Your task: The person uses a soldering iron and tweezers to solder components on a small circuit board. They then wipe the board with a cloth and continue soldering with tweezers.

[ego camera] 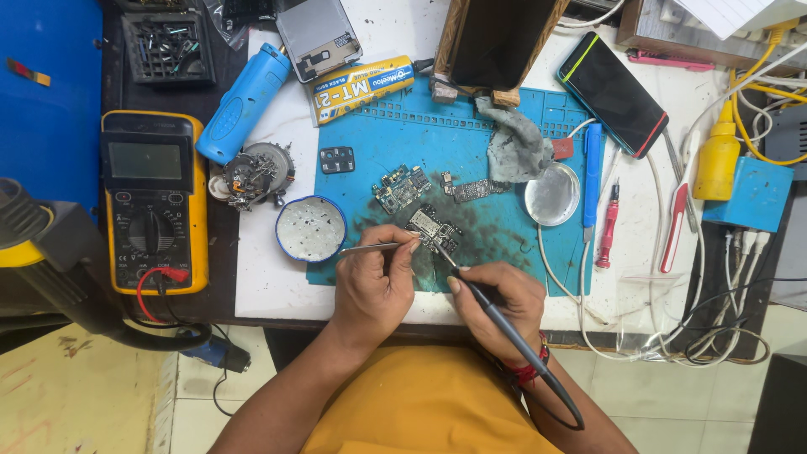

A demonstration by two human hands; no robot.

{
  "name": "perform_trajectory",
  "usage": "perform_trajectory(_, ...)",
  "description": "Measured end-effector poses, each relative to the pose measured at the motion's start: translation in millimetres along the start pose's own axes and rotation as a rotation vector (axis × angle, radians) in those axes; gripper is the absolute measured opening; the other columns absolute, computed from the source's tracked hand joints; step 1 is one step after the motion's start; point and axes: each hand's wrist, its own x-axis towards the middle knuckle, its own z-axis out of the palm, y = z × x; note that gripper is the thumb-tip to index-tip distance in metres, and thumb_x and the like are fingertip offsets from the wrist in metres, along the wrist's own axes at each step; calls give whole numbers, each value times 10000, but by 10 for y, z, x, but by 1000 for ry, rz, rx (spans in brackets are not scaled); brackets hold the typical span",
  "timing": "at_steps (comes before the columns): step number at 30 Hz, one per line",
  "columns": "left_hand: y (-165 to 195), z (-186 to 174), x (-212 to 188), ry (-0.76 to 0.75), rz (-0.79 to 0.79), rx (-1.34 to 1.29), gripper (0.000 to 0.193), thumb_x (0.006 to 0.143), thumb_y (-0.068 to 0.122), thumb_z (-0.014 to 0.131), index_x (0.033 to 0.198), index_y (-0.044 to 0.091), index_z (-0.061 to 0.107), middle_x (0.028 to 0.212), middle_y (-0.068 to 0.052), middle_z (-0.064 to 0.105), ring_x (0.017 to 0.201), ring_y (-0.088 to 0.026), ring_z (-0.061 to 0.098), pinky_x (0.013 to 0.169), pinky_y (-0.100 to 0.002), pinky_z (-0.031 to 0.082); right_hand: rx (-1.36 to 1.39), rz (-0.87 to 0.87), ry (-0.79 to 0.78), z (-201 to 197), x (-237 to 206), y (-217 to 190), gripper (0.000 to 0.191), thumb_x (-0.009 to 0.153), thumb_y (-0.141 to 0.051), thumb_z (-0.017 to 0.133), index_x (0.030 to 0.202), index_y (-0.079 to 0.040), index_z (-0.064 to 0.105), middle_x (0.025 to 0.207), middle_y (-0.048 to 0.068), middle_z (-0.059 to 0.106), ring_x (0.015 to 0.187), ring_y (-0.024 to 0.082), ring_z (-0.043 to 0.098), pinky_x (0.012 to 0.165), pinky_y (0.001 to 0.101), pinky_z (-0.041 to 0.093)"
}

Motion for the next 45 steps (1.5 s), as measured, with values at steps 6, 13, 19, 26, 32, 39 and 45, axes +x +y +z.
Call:
perform_trajectory(6,9,-5,6,3,13,9,123,1000,-7,680,1074,6,583,1007,-105,719,696,-178,726,603,-302,555,-5,-5,-4,-7,10,-12,136,850,2,800,951,8,710,812,65,725,671,92,686,590,219,506)
perform_trajectory(13,10,-6,12,-1,7,11,119,996,-12,679,1070,7,588,1002,-107,718,692,-182,727,602,-304,555,30,-46,-19,-18,21,-20,123,859,10,784,953,12,705,832,74,727,691,96,699,602,215,518)
perform_trajectory(19,3,-2,12,9,42,23,132,1005,-1,684,1066,12,567,1018,-105,717,707,-181,727,612,-305,556,13,-22,-24,-32,22,-28,116,845,13,786,934,17,711,799,73,719,644,96,680,575,215,496)
perform_trajectory(26,9,-2,7,0,-9,29,124,997,8,689,1068,12,588,966,-88,718,676,-172,716,591,-304,548,33,-24,-33,-34,27,-25,117,850,16,780,939,26,704,809,74,723,656,98,696,578,214,511)
perform_trajectory(32,17,-6,14,2,2,21,120,998,6,685,1064,11,586,984,-95,718,677,-172,716,593,-304,547,35,-19,-34,-31,25,-28,113,850,19,780,938,22,709,812,70,726,667,99,707,586,217,522)
perform_trajectory(39,14,-6,11,6,8,35,121,995,5,686,1068,9,589,991,-98,720,698,-179,717,607,-306,549,17,-41,-29,-30,30,-31,123,839,23,784,938,22,711,819,79,723,672,112,701,598,227,519)
perform_trajectory(45,9,-2,2,5,-2,20,120,995,0,683,1071,7,590,983,-99,718,707,-178,725,613,-302,558,11,0,-25,-28,24,-38,123,832,18,793,925,18,714,787,70,720,640,102,686,575,222,503)
